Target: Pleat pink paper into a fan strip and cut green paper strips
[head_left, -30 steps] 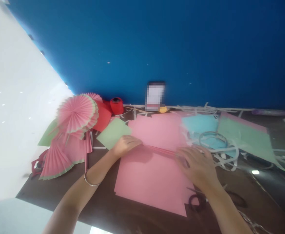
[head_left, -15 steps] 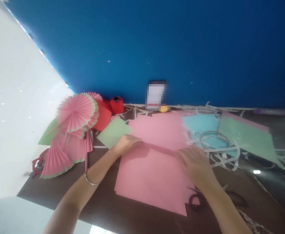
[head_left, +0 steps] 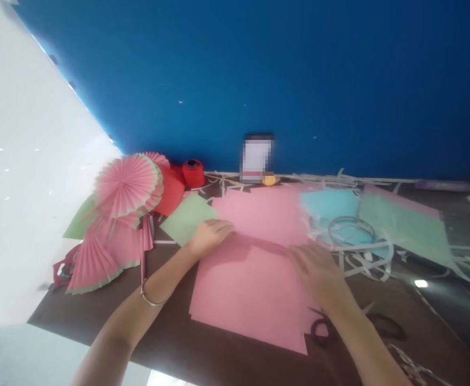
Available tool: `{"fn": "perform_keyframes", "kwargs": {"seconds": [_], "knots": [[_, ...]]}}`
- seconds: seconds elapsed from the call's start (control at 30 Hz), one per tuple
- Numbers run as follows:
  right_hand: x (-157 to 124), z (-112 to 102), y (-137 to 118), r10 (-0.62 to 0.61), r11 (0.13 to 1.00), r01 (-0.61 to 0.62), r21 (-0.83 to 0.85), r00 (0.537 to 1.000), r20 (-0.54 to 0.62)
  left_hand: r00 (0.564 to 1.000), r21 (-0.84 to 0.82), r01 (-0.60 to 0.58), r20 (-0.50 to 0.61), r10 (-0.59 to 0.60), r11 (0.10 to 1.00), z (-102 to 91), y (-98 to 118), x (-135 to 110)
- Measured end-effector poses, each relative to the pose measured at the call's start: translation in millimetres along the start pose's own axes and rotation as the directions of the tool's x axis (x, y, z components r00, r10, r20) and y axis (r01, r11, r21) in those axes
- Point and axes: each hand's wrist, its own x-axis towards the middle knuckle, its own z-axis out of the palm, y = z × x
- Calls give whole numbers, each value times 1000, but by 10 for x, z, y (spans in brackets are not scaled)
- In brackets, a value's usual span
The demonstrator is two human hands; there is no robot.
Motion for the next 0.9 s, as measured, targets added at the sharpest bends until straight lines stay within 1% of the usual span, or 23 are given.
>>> {"fn": "perform_keyframes", "kwargs": {"seconds": [0.07, 0.1, 0.23, 0.27, 0.3, 0.37, 0.4, 0.43, 0.47, 0.5, 0.53, 0.57, 0.6, 0.63, 0.67, 0.7, 0.73, 0.77, 0.83, 0.9], "knots": [[-6, 20, -10, -21, 1000, 20, 11, 999, 44, 998, 50, 6, 68, -9, 999, -1, 17, 9], [-18, 40, -10, -10, 1000, 9, 25, 998, 59, 995, 74, 6, 101, -14, 997, -2, 26, 14], [-93, 146, 3, 117, 987, -122, 105, 992, 52, 978, 141, -39, 210, 8, 989, -18, 55, 37], [-106, 160, 5, 115, 986, -122, 113, 991, 63, 974, 155, -57, 224, 21, 986, -23, 54, 42], [-111, 162, 4, 87, 990, -96, 108, 992, 86, 972, 165, -73, 232, 33, 984, -28, 48, 46], [-98, 132, -9, -7, 997, -4, 78, 989, 147, 974, 156, -77, 222, 41, 985, -34, 22, 49], [-80, 104, -21, -45, 997, 35, 63, 985, 165, 979, 125, -60, 203, 33, 990, -32, 8, 48], [-58, 73, -38, -56, 997, 47, 56, 985, 163, 986, 72, -22, 168, 10, 997, -28, -4, 45], [-35, 43, -57, -26, 998, 18, 60, 991, 131, 993, -3, 44, 114, -44, 999, -19, -9, 42], [-14, 15, -81, 40, 996, -46, 82, 996, 74, 989, -99, 139, 53, -135, 985, -8, -2, 39], [4, -6, -107, 124, 985, -124, 118, 992, 8, 967, -214, 251, 4, -256, 944, 5, 20, 39], [17, -20, -137, 220, 965, -209, 161, 974, -58, 915, -339, 374, -19, -403, 864, 19, 57, 42], [25, -26, -170, 312, 936, -285, 206, 944, -111, 839, -455, 489, 14, -543, 744, 32, 110, 49], [30, -25, -206, 382, 907, -342, 245, 913, -143, 774, -556, 567, 105, -625, 608, 43, 176, 62], [33, -18, -246, 429, 885, -379, 270, 890, -156, 727, -627, 615, 219, -650, 477, 52, 251, 79], [35, -7, -289, 453, 872, -400, 283, 877, -157, 703, -674, 642, 329, -631, 364, 57, 329, 100], [38, 6, -336, 460, 867, -406, 290, 875, -151, 679, -702, 659, 399, -617, 271, 59, 405, 122], [44, 20, -385, 459, 866, -405, 293, 877, -146, 666, -722, 662, 444, -599, 202, 58, 473, 144], [65, 39, -481, 426, 876, -373, 308, 896, -126, 688, -766, 633, 491, -535, 112, 50, 572, 180], [95, 40, -564, 380, 881, -331, 337, 921, -89, 694, -788, 615, 516, -503, 40, 37, 613, 197]]}}
